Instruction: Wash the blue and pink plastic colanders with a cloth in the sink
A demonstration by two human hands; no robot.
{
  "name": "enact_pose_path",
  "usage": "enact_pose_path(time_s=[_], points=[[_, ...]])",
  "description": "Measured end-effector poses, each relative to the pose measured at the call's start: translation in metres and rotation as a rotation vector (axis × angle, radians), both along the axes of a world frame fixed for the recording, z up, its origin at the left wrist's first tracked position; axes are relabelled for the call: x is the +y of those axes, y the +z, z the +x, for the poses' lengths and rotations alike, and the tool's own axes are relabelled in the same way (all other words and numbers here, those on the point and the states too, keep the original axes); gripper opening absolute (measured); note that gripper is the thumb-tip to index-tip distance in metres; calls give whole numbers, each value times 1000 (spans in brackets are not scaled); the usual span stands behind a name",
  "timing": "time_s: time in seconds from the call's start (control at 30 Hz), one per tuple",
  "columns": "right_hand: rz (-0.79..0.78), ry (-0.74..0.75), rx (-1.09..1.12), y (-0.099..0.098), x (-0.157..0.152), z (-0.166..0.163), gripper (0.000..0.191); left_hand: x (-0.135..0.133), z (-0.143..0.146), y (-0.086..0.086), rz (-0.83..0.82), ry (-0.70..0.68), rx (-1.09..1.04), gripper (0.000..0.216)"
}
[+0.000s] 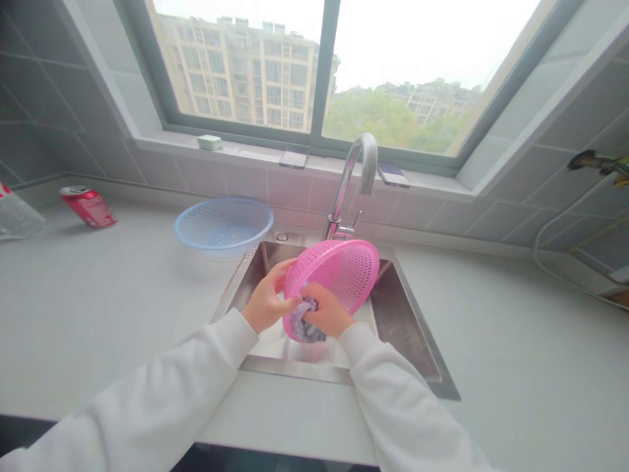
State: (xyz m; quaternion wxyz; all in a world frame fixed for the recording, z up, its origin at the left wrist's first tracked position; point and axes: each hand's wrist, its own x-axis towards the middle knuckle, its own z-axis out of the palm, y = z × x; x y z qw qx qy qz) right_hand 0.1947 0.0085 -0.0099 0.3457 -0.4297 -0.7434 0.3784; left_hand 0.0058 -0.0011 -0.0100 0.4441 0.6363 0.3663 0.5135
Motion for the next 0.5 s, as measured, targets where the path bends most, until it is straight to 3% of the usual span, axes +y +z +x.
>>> enact_pose_path(time_s=[0.1,0.33,0.5], points=[[28,117,-89,-2,-4,-6,26,-1,-1,2,19,-13,15,78],[53,-248,-134,-19,25,24,32,0,-2,6,74,63,31,76],[-37,-220,-222,-21,25,22,39,-1,-2,7,65,68,51,77]])
